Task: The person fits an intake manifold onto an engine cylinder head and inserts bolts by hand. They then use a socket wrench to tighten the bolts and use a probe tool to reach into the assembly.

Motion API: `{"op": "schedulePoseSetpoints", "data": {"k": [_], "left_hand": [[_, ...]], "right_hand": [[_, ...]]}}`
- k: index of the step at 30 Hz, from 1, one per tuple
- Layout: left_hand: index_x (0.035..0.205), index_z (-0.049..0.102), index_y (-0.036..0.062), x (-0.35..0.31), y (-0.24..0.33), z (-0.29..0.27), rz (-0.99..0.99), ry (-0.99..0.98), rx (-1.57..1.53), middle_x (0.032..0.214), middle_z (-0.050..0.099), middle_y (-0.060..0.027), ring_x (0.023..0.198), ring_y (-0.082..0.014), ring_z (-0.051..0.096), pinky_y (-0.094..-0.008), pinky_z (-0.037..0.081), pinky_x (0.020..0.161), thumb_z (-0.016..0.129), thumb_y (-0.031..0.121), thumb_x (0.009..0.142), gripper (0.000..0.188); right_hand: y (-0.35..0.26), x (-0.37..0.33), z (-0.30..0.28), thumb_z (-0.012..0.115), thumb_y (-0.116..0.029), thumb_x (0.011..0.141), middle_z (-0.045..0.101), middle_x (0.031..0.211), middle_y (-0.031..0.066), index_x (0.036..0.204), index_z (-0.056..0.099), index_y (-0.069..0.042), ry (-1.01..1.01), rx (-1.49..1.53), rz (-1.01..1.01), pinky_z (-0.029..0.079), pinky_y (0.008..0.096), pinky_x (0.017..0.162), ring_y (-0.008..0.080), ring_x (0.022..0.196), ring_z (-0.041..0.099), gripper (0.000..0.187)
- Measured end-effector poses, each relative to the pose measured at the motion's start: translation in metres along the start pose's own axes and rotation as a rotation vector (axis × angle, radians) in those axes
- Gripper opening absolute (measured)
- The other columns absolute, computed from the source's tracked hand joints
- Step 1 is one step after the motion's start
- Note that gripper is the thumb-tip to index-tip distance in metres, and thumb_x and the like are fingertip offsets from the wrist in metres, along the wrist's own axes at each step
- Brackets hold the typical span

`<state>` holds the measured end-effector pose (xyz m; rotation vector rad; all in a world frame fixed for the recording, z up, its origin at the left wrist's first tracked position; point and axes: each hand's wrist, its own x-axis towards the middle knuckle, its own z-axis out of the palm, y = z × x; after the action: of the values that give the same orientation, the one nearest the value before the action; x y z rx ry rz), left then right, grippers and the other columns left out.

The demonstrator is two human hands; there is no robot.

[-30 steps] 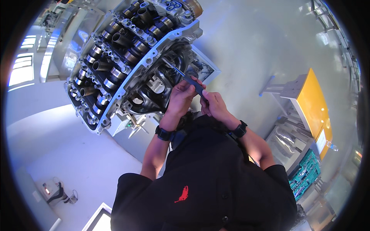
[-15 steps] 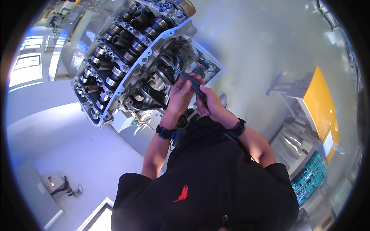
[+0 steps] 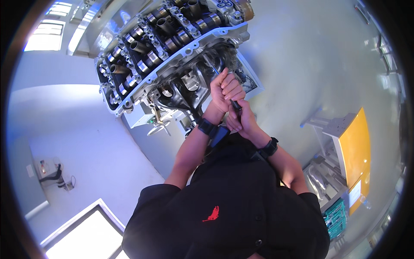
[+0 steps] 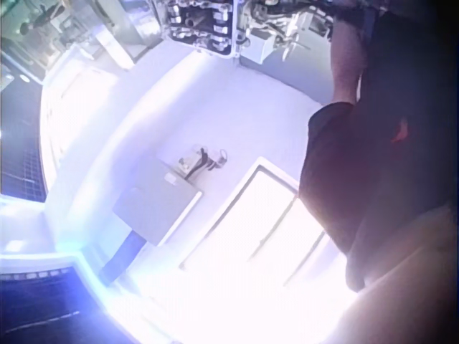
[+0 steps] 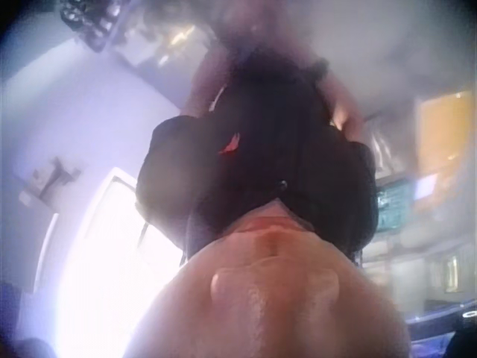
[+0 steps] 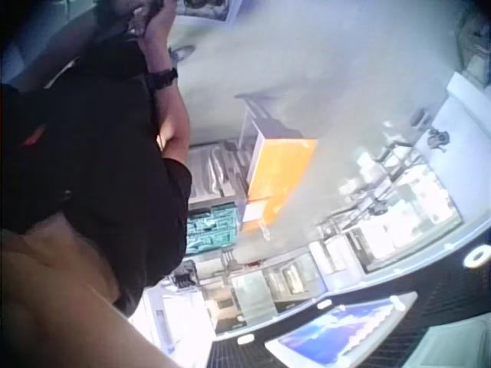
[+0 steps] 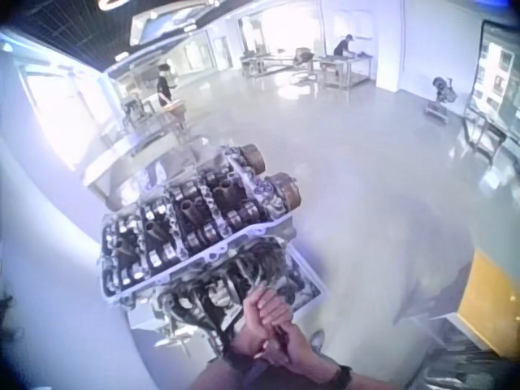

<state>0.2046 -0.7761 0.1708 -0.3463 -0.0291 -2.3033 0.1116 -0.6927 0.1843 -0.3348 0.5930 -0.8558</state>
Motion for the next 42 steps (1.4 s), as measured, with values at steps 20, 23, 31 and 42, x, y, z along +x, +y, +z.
{"op": "schedulePoseSetpoints", "data": {"k": [20,23,31,42], "left_hand": [[0.055,0.027,0.0185,0.017,-0.018,0.039,0.128,1.174,0.612,0.047,0.022,0.0062,0.039,-0.0082,0.023,-0.0296,0.034,0.047,0.045,0.028,0.09,0.041],[0.058,0.028,0.0179,0.019,-0.014,0.028,0.162,1.234,0.656,0.049,0.022,0.006,0.04,-0.0082,0.023,-0.0303,0.035,0.05,0.046,0.028,0.089,0.037],[0.06,0.029,0.0171,0.012,-0.011,0.036,0.084,1.11,0.675,0.049,0.025,0.0056,0.041,-0.0089,0.026,-0.0316,0.039,0.054,0.048,0.026,0.088,0.036],[0.078,0.043,0.0092,-0.075,-0.046,0.046,0.058,0.864,0.895,0.068,0.048,-0.0032,0.069,-0.0185,0.058,-0.0356,0.047,0.063,0.05,0.027,0.09,0.023]], "right_hand": [[0.006,0.005,-0.028,0.031,-0.059,0.088,0.026,0.032,-0.0014,0.053,0.035,-0.019,-0.184,0.392,0.209,0.032,0.0256,0.04,0.0126,0.027,0.026,0.053],[0.004,0.008,-0.027,0.031,-0.059,0.088,0.025,0.031,-0.0015,0.052,0.037,-0.019,-0.244,0.52,0.242,0.033,0.0253,0.041,0.0125,0.027,0.026,0.055],[0.005,0.009,-0.021,0.029,-0.055,0.09,0.024,0.031,-0.0032,0.053,0.038,-0.017,-0.187,0.397,0.169,0.031,0.0249,0.04,0.011,0.027,0.025,0.054],[0.031,-0.049,-0.034,0.041,-0.036,0.091,0.045,0.051,0.0006,0.076,0.054,-0.001,0.022,-0.769,-0.166,0.036,0.0256,0.046,0.0095,0.042,0.041,0.04]]}}
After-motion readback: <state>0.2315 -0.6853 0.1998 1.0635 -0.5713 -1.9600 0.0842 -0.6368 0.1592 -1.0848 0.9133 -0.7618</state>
